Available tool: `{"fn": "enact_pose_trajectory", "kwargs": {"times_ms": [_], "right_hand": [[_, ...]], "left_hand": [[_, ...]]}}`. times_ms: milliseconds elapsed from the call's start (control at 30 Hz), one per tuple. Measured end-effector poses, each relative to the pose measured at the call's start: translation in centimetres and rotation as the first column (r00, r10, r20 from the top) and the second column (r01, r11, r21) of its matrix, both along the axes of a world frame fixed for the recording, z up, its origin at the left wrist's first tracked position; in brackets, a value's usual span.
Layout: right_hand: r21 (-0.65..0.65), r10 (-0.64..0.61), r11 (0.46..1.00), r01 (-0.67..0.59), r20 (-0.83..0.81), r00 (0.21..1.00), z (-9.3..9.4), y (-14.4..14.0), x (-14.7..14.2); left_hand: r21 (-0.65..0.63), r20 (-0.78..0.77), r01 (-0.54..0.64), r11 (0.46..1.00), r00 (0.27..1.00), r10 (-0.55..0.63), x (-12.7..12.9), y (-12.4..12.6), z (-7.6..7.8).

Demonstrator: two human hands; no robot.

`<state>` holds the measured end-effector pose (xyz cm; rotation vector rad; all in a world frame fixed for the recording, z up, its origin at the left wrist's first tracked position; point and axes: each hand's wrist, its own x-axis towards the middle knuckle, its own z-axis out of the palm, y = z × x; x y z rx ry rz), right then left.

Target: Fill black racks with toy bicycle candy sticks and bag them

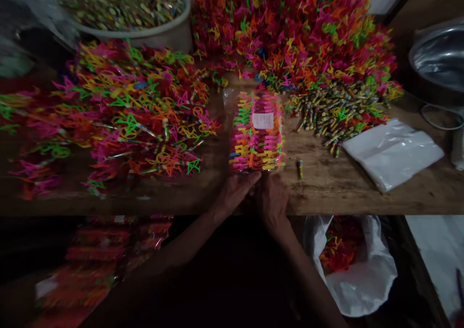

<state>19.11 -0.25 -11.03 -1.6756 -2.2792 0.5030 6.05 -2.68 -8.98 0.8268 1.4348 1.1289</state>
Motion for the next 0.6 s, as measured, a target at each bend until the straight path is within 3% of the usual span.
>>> {"fn": "enact_pose_trajectory", "kwargs": {"times_ms": [100,167,267,367,467,533,600], "right_hand": [[0.168,0.112,0.98,-0.11,-0.004,0.994,-1.1,-1.7,-0.4],[0.214,0.16,0.965,-0.154,-0.01,0.987,-1.7,-2.4,-0.7],[0.156,0.216,0.964,-0.217,0.027,0.976,-1.6,-3.0,-1.5],[0.089,0.275,0.956,-0.28,0.063,0.959,-0.5,-3.1,-2.0],[0.081,0.318,0.947,-0.312,-0.078,0.945,0.9,-2.9,-0.9],[0.009,0.253,0.965,-0.261,-0.284,0.925,1.7,-2.6,0.7],[-0.144,0.053,0.981,-0.131,-0.445,0.894,2.4,-2.4,2.5]], "left_hand": [[0.101,0.066,-0.007,0.995,0.998,0.001,0.5,-0.4,0.2],[0.087,0.012,0.0,0.996,1.0,-0.001,0.3,-0.7,0.2],[0.069,-0.174,-0.024,0.997,0.984,0.036,-0.7,-1.2,-0.3],[0.135,-0.288,-0.061,0.989,0.952,0.098,-2.0,-1.4,-1.3],[0.143,-0.31,-0.084,0.986,0.942,0.125,-3.2,-1.7,-1.8],[0.14,-0.288,-0.1,0.985,0.948,0.137,-3.9,-2.1,-1.6],[0.093,-0.184,-0.108,0.99,0.975,0.124,-4.5,-2.7,-0.8]]}}
